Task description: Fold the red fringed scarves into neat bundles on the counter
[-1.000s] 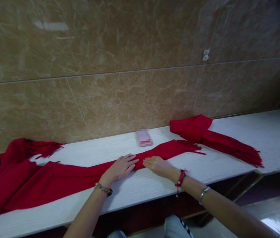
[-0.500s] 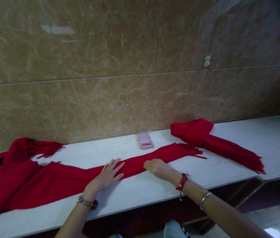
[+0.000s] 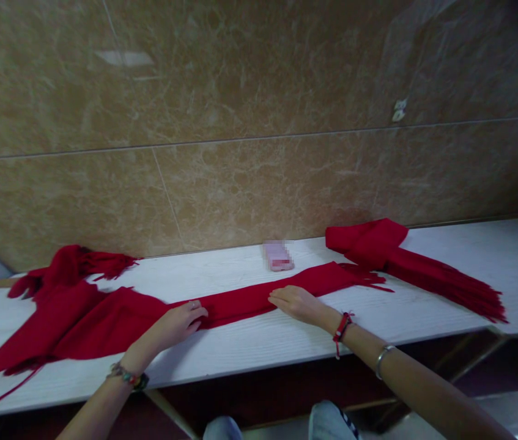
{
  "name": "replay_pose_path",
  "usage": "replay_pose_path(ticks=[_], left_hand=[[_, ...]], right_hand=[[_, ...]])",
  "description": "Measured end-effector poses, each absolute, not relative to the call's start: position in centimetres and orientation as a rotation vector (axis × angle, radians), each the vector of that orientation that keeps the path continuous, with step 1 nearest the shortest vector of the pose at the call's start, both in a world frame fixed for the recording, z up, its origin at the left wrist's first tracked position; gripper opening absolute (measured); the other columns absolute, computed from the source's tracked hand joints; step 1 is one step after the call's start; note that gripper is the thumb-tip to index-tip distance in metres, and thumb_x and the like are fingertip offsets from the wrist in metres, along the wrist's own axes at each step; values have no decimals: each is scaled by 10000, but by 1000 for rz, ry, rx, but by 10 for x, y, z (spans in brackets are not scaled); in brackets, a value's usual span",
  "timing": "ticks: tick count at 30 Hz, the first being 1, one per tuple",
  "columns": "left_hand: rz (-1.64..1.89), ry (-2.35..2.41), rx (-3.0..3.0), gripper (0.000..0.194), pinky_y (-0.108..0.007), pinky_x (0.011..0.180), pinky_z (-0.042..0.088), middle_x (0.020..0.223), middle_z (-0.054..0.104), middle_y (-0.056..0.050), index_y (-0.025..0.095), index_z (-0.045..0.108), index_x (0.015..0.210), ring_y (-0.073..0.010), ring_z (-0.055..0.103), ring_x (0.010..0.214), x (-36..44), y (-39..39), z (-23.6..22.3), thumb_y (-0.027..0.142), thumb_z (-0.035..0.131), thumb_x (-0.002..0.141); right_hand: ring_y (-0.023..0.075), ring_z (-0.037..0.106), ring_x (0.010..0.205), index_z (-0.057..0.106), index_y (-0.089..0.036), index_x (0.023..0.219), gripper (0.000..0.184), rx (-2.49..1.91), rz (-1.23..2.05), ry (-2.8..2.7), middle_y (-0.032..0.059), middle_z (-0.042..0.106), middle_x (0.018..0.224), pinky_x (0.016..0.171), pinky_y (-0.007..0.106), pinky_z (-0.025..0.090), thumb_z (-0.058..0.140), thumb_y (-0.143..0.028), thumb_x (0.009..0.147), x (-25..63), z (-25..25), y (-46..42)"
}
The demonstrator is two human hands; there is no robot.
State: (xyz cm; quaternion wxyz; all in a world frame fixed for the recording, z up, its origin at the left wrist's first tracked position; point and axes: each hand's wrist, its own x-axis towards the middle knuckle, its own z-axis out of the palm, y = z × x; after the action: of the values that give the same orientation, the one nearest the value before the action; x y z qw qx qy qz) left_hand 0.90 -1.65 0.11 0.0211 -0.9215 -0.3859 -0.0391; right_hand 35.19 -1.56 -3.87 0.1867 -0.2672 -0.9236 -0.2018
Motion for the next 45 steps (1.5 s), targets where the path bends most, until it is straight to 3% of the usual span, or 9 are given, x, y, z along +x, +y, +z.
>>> replay_pose_path(ticks=[9, 15, 29, 32, 37, 41, 45], left_hand=[[-496, -1141, -2864, 246, -227, 752, 452, 907, 571, -49, 197, 605, 934, -126, 545, 818, 5, -22, 0, 172, 376, 847], [-245, -1088, -2892, 246, -217, 725, 448, 925, 570, -40, 220, 597, 978, -123, 547, 791, 1, -30, -9, 196, 388, 851], [-198, -1046, -2888, 321, -243, 694, 424, 795, 576, -51, 165, 594, 784, -138, 530, 720, 26, -17, 7, 269, 308, 887], [-265, -1079, -2884, 299, -258, 738, 423, 861, 581, -61, 169, 589, 837, -151, 535, 787, 51, 3, 4, 268, 312, 887], [-293, -1111, -2947, 208, -263, 749, 429, 945, 551, -50, 189, 554, 942, -157, 526, 826, 75, 24, -11, 328, 451, 828], [-403, -1124, -2986, 268, -287, 824, 405, 993, 519, -48, 200, 529, 998, -170, 496, 903, 72, 21, -17, 377, 491, 800], [-384, -1081, -3076, 410, -305, 861, 383, 1028, 492, -50, 212, 509, 1081, -185, 471, 941, 69, 17, -14, 451, 546, 750]], right_hand=[[161, 584, 880, 564, -120, 1021, 212, -809, -459, -2632, 94, 643, 946, 740, 290, 452, 431, -123, 855, 312, -40, -15], [165, 585, 913, 571, -114, 1003, 203, -826, -429, -2632, 106, 639, 983, 758, 293, 456, 437, -110, 851, 317, -42, -17], [175, 549, 1009, 573, -131, 1078, 262, -782, -339, -2575, 90, 608, 1096, 854, 314, 432, 424, -151, 864, 300, -39, -26], [169, 548, 1013, 580, -127, 1068, 259, -798, -307, -2598, 84, 612, 1091, 867, 300, 425, 434, -126, 853, 290, -39, -29], [170, 547, 1023, 584, -121, 1072, 273, -797, -285, -2641, 88, 606, 1102, 875, 294, 426, 435, -98, 845, 291, -40, -30], [161, 534, 1042, 580, -121, 1087, 287, -753, -233, -2627, 83, 606, 1104, 893, 285, 412, 429, -100, 845, 295, -40, -29], [171, 521, 1053, 593, -129, 1070, 277, -806, -183, -2574, 78, 616, 1088, 943, 325, 367, 417, -208, 870, 297, -39, -29]])
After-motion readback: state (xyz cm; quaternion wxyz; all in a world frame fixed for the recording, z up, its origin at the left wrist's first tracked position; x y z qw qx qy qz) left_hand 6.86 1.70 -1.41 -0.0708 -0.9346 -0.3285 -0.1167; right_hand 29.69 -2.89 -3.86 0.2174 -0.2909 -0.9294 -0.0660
